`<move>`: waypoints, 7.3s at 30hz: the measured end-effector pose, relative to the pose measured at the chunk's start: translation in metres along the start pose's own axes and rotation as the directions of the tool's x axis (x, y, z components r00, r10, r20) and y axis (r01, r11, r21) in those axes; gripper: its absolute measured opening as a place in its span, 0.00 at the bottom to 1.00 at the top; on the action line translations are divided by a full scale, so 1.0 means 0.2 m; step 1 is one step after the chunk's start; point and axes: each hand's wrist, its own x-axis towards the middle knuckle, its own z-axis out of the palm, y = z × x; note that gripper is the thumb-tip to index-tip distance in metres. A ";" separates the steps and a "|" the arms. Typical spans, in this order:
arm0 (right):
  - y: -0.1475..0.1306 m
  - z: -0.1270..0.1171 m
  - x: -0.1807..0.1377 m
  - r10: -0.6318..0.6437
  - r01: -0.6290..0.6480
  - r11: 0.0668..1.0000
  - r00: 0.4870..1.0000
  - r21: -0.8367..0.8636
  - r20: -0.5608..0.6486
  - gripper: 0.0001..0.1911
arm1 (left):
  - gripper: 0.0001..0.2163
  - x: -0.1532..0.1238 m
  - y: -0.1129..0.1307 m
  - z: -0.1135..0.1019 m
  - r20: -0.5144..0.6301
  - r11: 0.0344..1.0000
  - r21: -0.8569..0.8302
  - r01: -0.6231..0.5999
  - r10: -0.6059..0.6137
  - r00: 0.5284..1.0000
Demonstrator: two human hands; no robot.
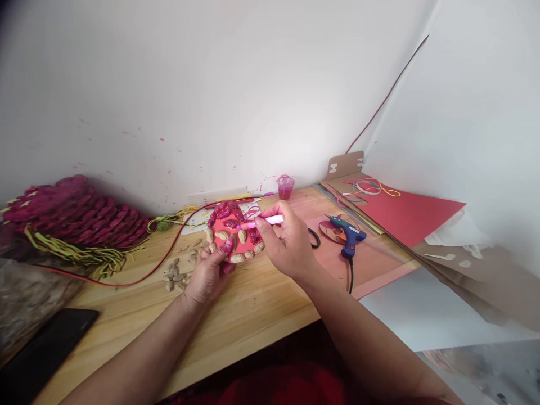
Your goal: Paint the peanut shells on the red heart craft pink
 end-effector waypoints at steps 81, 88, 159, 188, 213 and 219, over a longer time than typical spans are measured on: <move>-0.05 -0.07 0.03 -0.273 0.319 0.886 0.945 -0.337 0.178 0.04 | 0.26 0.01 0.02 0.00 -0.013 0.991 -0.008 0.136 -0.137 0.991; -0.09 -0.09 0.04 -0.298 0.341 0.854 0.940 -0.393 0.167 0.05 | 0.25 0.01 0.02 0.00 -0.032 0.990 -0.024 0.138 -0.139 0.990; -0.10 -0.06 -0.10 -0.328 0.315 0.888 0.945 -0.334 0.019 0.04 | 0.13 0.04 -0.07 -0.09 0.132 0.981 0.146 -0.128 0.109 0.985; -0.13 -0.05 -0.08 -0.279 0.270 0.916 0.960 -0.298 0.012 0.03 | 0.15 0.05 -0.07 -0.09 0.213 0.909 0.291 -0.299 0.243 0.946; -0.09 -0.04 -0.08 -0.240 0.226 0.921 0.971 -0.318 -0.005 0.04 | 0.17 0.04 -0.06 -0.09 0.178 0.933 0.300 -0.199 0.150 0.973; -0.09 -0.05 -0.08 -0.223 0.202 0.923 0.975 -0.329 -0.027 0.04 | 0.15 0.06 -0.09 -0.11 0.153 0.954 0.254 -0.158 0.122 0.981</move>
